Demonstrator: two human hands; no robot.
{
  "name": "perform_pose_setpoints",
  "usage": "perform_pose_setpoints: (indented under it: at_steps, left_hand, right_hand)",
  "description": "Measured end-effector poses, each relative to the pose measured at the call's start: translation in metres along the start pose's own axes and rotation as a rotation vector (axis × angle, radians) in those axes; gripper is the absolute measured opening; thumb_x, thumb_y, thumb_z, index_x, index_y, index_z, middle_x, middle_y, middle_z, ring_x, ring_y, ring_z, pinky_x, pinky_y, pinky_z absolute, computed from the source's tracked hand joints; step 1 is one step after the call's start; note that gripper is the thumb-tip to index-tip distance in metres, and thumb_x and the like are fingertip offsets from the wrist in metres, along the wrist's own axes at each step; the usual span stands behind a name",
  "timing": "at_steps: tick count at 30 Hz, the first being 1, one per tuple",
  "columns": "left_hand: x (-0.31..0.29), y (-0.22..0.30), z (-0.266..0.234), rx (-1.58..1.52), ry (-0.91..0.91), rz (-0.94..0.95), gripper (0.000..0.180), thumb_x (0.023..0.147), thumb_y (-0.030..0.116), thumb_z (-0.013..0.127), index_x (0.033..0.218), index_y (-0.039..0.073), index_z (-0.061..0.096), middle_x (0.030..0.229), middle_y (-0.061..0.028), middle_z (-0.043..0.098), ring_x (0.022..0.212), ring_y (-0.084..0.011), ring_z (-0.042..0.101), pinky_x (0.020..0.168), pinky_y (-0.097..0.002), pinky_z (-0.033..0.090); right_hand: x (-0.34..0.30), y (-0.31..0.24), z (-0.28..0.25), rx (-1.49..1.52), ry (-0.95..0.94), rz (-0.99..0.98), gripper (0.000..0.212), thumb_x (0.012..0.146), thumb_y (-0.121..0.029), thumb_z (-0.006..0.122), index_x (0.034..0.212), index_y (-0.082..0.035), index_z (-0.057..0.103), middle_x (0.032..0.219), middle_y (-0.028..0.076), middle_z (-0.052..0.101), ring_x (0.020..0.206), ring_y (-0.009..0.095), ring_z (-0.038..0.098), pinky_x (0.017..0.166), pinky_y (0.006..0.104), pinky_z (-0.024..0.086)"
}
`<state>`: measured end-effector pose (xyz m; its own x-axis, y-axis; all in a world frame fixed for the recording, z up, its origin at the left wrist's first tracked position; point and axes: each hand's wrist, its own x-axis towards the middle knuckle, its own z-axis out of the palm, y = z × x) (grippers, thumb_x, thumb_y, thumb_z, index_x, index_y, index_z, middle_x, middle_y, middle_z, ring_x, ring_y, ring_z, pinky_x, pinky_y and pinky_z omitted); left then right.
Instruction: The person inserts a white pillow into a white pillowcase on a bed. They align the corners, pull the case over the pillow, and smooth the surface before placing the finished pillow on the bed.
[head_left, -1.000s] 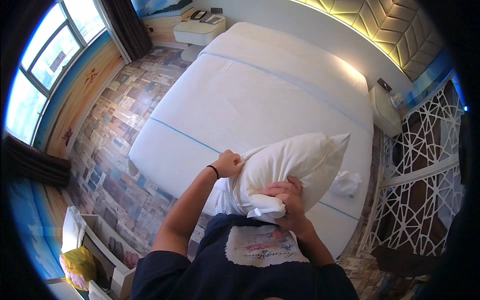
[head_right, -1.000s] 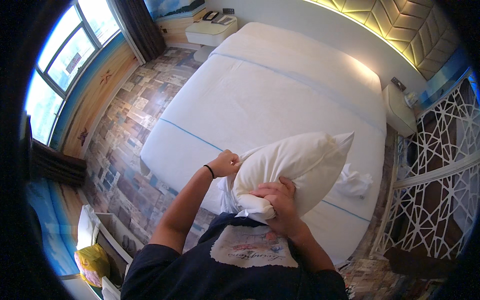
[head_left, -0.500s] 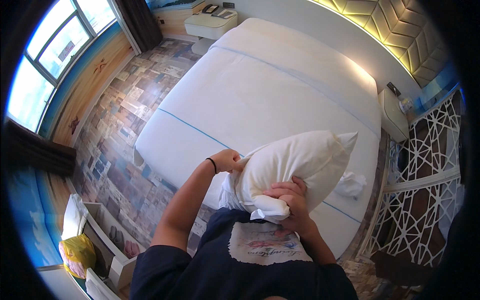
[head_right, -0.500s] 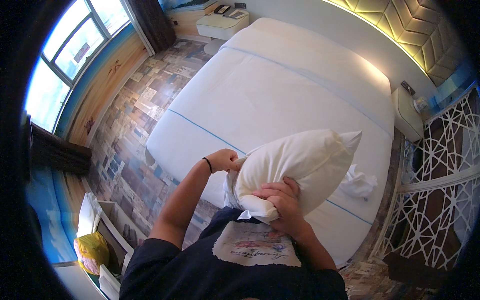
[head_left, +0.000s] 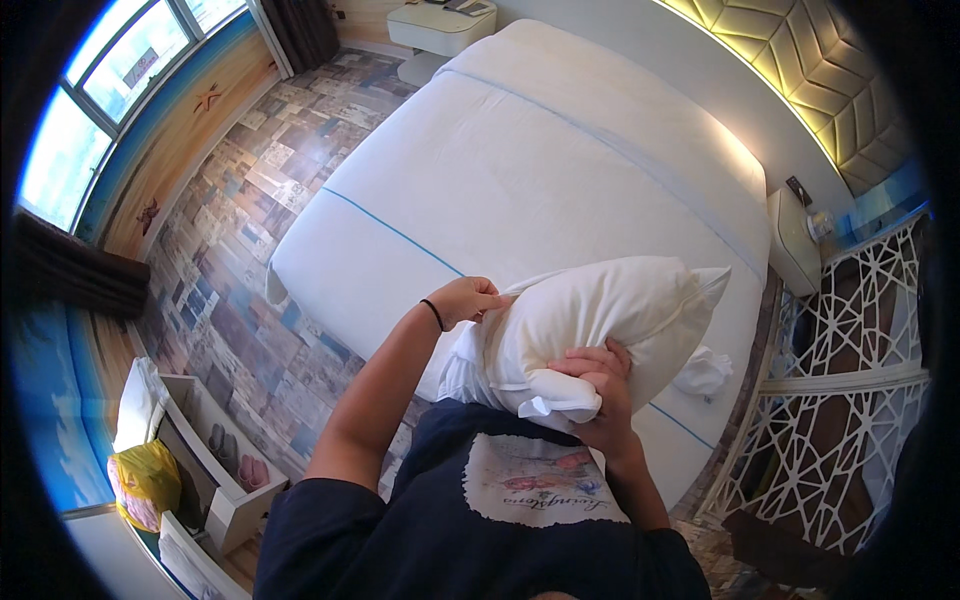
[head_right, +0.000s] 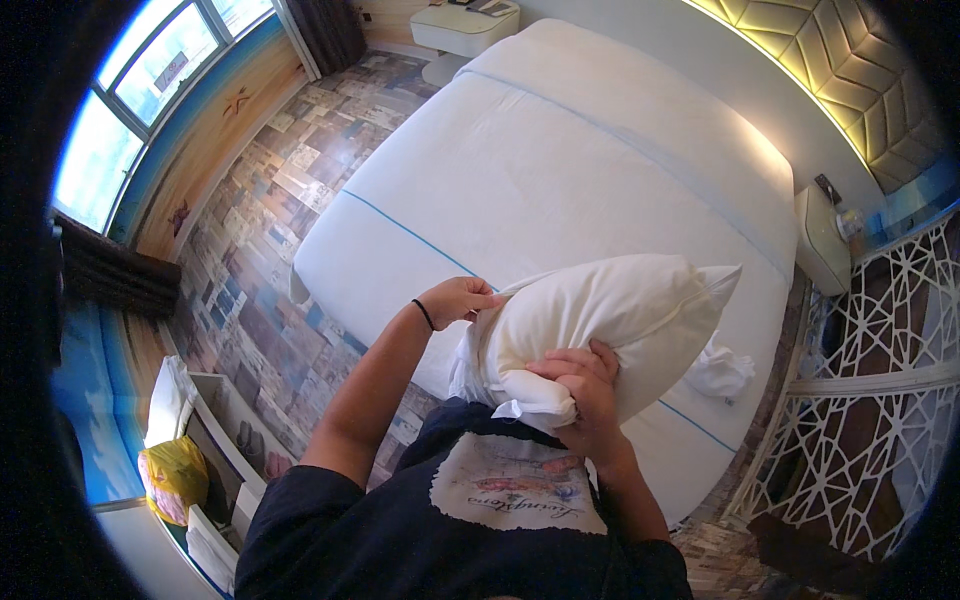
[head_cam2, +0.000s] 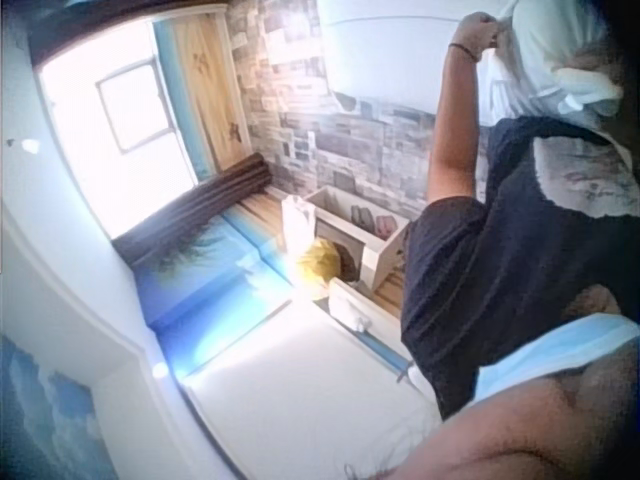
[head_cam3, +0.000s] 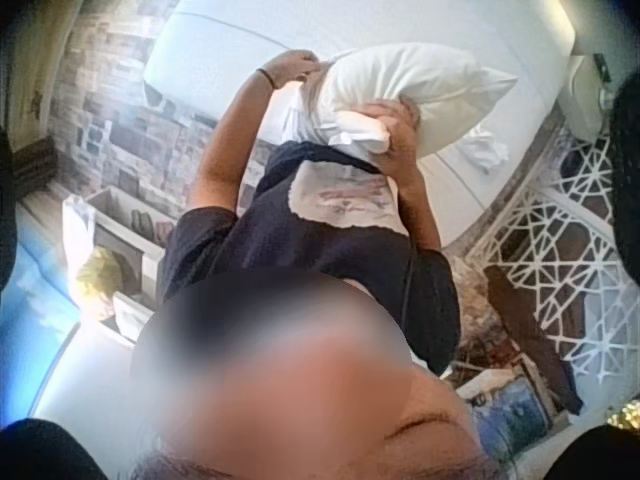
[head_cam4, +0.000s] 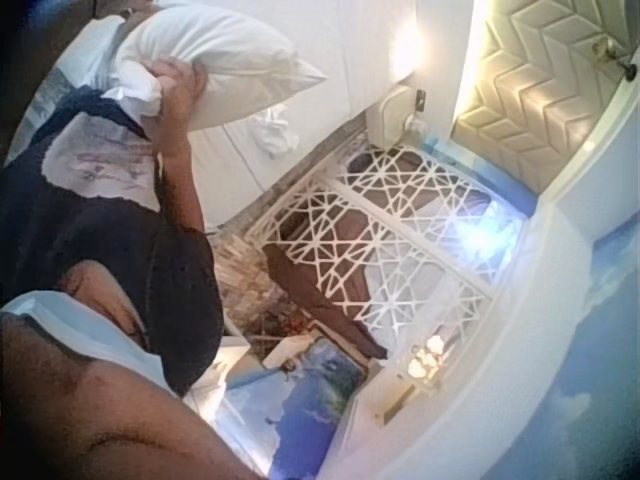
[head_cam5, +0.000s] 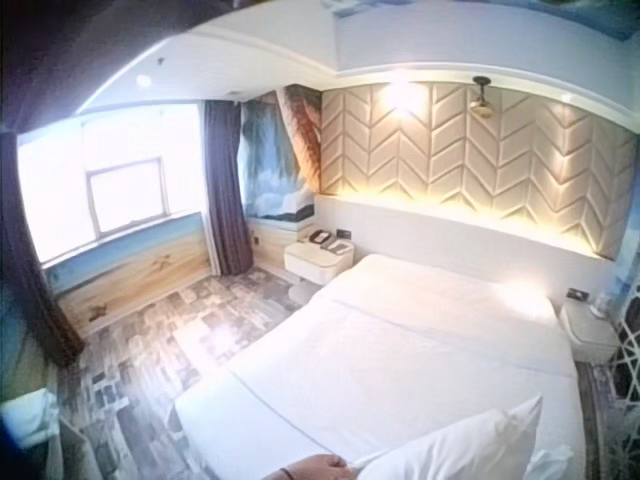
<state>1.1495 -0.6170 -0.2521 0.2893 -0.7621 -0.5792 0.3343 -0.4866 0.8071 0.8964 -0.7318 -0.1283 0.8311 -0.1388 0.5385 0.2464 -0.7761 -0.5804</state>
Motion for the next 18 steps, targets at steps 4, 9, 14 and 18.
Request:
perform_pose_setpoints:
  at_steps: [4, 9, 14, 18]
  left_hand:
    - [0.003, -0.010, -0.007, -0.203, 0.000, 0.003, 0.024, 0.085, 0.027, 0.072, 0.093, 0.007, 0.061, 0.086, -0.0007, 0.061, 0.081, -0.0113, 0.057, 0.076, -0.0260, 0.048]
    - [0.005, -0.010, -0.012, -0.305, 0.093, 0.043, 0.016, 0.084, 0.019, 0.071, 0.088, 0.007, 0.062, 0.086, -0.0015, 0.062, 0.081, -0.0122, 0.059, 0.077, -0.0266, 0.049]
    - [0.003, 0.003, -0.018, -0.442, 0.175, 0.137, 0.012, 0.084, 0.014, 0.070, 0.087, 0.007, 0.062, 0.085, -0.0020, 0.063, 0.081, -0.0122, 0.059, 0.078, -0.0261, 0.049]
    - [-0.012, 0.021, -0.006, -0.218, 0.072, 0.231, 0.016, 0.085, 0.018, 0.069, 0.089, 0.005, 0.061, 0.086, -0.0030, 0.062, 0.081, -0.0124, 0.057, 0.075, -0.0263, 0.047]
  right_hand:
    - [0.003, 0.000, -0.002, 0.017, 0.001, 0.008, 0.034, 0.071, -0.020, 0.079, 0.090, -0.013, 0.051, 0.103, 0.002, 0.069, 0.103, 0.023, 0.059, 0.103, 0.0440, 0.027]
    - [0.001, 0.000, -0.006, 0.024, -0.026, 0.004, 0.035, 0.069, -0.019, 0.080, 0.088, -0.014, 0.052, 0.103, 0.002, 0.069, 0.104, 0.023, 0.059, 0.103, 0.0439, 0.027]
    - [-0.001, -0.001, -0.010, 0.040, -0.033, 0.011, 0.034, 0.069, -0.018, 0.080, 0.089, -0.014, 0.053, 0.103, 0.002, 0.069, 0.104, 0.023, 0.059, 0.103, 0.0435, 0.027]
    - [-0.001, -0.002, -0.011, 0.040, -0.029, 0.019, 0.034, 0.069, -0.019, 0.081, 0.089, -0.014, 0.053, 0.103, 0.002, 0.069, 0.104, 0.023, 0.059, 0.103, 0.0437, 0.027]
